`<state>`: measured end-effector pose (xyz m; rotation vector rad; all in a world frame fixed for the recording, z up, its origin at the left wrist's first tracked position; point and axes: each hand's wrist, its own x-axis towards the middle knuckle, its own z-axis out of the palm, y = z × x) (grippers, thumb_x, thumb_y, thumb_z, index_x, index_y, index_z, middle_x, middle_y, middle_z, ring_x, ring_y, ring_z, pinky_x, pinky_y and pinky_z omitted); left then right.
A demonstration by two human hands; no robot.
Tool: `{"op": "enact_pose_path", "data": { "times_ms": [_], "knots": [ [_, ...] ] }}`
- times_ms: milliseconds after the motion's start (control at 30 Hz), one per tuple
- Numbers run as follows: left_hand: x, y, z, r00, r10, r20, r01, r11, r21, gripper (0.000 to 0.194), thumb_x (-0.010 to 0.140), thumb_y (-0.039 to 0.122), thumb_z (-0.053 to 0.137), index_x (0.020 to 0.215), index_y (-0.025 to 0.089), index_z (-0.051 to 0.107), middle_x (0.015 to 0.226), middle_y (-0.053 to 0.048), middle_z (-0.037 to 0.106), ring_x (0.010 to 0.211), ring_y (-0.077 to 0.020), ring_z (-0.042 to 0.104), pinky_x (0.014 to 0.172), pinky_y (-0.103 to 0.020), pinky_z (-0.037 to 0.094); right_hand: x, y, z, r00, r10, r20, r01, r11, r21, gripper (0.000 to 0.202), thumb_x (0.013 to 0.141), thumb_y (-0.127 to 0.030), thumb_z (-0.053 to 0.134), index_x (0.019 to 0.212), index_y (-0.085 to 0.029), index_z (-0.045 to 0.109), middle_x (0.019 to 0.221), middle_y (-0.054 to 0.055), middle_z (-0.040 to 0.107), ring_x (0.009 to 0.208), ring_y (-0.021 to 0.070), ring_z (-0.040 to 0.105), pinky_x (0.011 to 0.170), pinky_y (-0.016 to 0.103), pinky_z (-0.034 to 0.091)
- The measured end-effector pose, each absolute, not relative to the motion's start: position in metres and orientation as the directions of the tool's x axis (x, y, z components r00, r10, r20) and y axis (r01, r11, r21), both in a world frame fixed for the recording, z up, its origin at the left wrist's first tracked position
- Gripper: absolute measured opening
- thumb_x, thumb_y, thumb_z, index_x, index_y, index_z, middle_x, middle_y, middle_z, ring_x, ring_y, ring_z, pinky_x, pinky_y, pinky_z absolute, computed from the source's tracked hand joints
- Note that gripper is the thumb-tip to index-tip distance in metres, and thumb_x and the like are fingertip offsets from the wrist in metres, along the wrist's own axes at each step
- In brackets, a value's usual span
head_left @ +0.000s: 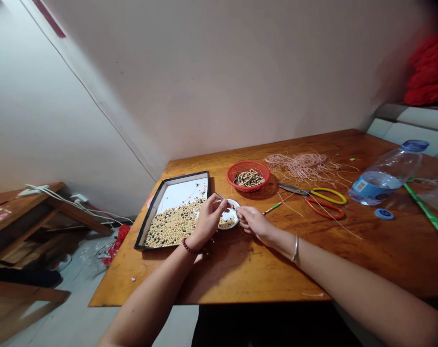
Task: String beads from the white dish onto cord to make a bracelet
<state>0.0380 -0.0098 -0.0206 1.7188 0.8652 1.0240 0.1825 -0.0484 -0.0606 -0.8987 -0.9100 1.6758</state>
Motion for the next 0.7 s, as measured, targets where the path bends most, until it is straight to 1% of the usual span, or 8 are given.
{"op": "enact_pose_path", "data": {
  "times_ms": [333,500,700],
  "knots": [
    [0.0387,-0.0129,-0.0207,0.399,0.889,0.227,0.126,-0.298,0.946,0.025,0.087,0.041,0.054,0.083,0.018,0.050,0.077,-0.003,0.066,0.072,-0.0133,0.063,0.061,-0.022,0.047,0.1823,-0.0505,-0.0570,-0.241,0.958,-0.155,-0.430,-0.248,-0.868,0.032,0.080,-0.044,0.053,0.065,-0.021,0.036,0.039,-0.013,0.024,0.031,0.0030,0.014,0.032,0.017,0.008],
    [0.0394,-0.0127,-0.0192,0.405,0.887,0.222,0.129,-0.297,0.946,0.025,0.087,0.041,0.054,0.082,0.017,0.050,0.085,-0.005,0.066,0.076,-0.0132,0.063,0.060,-0.021,0.047,0.1828,-0.0505,-0.0581,-0.225,0.961,-0.159,-0.441,-0.246,-0.863,0.033,0.080,-0.045,0.053,0.065,-0.021,0.036,0.040,-0.013,0.024,0.031,0.0027,0.015,0.032,0.017,0.008],
    [0.0391,-0.0128,-0.0177,0.360,0.902,0.237,0.177,-0.316,0.932,0.026,0.083,0.041,0.059,0.085,0.016,0.061,0.078,-0.003,0.063,0.069,-0.0121,0.059,0.055,-0.020,0.046,0.1831,-0.0490,-0.0604,-0.200,0.972,-0.126,-0.468,-0.208,-0.859,0.038,0.075,-0.049,0.058,0.064,-0.021,0.037,0.041,-0.014,0.023,0.031,0.0019,0.015,0.032,0.016,0.011]
  ]
}}
